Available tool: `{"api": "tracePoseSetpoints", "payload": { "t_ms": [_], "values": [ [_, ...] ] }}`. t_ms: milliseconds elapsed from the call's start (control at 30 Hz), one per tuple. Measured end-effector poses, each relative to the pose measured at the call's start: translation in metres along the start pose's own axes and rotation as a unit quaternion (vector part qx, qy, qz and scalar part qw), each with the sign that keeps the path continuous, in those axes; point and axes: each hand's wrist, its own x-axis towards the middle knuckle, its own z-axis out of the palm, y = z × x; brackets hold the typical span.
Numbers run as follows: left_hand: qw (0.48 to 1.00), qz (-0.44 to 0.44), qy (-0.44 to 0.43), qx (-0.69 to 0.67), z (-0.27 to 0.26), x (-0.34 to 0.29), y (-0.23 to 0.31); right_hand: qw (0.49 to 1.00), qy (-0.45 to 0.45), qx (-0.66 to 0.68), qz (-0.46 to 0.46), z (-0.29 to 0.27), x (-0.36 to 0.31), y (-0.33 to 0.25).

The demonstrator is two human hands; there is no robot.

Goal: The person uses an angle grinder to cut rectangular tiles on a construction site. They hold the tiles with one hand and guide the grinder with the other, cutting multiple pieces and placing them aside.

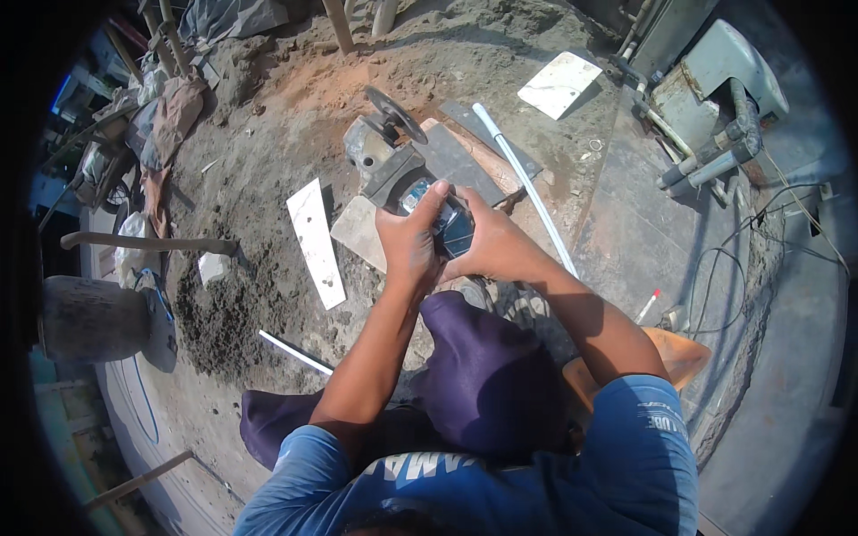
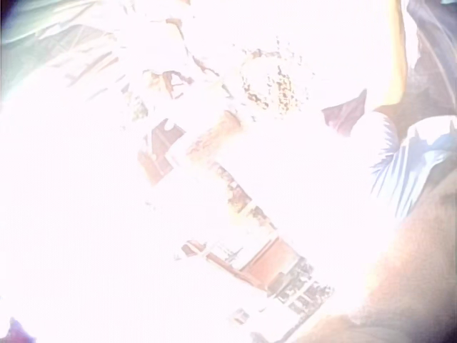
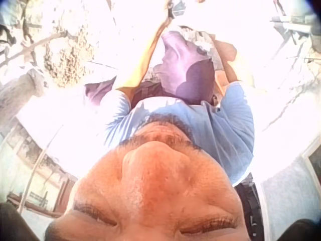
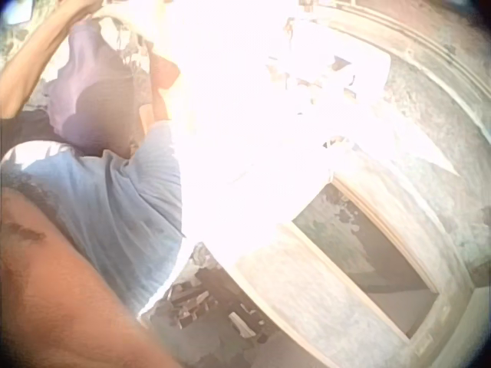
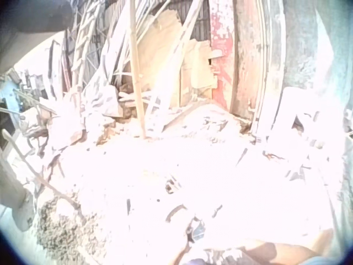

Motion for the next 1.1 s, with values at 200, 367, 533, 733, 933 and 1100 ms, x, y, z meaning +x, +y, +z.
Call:
{"api": "tracePoseSetpoints", "payload": {
  "t_ms": [200, 367, 533, 733, 933, 1100],
  "values": [
    [0.977, 0.012, -0.201, -0.068, -0.002, -0.02, -0.026, 0.98, 0.008, 0.194, 0.045, -0.023, -0.038, 0.017],
    [0.893, -0.227, -0.365, -0.138, -0.005, -0.005, -0.038, 0.921, -0.025, 0.388, -0.014, -0.034, -0.056, 0.015],
    [0.812, -0.261, -0.362, -0.375, -0.012, 0.005, -0.083, 0.92, -0.086, 0.381, -0.015, -0.018, -0.042, 0.015],
    [0.789, -0.289, -0.382, -0.384, -0.04, 0.01, -0.092, 0.892, -0.145, 0.425, 0.045, -0.013, -0.022, 0.007],
    [0.812, -0.279, -0.312, -0.405, -0.038, 0.002, -0.104, 0.908, -0.138, 0.392, 0.051, -0.014, -0.029, 0.02],
    [0.741, -0.315, -0.301, -0.511, -0.024, 0.004, -0.119, 0.932, -0.077, 0.35, 0.047, -0.021, -0.032, 0.012]
  ]
}}
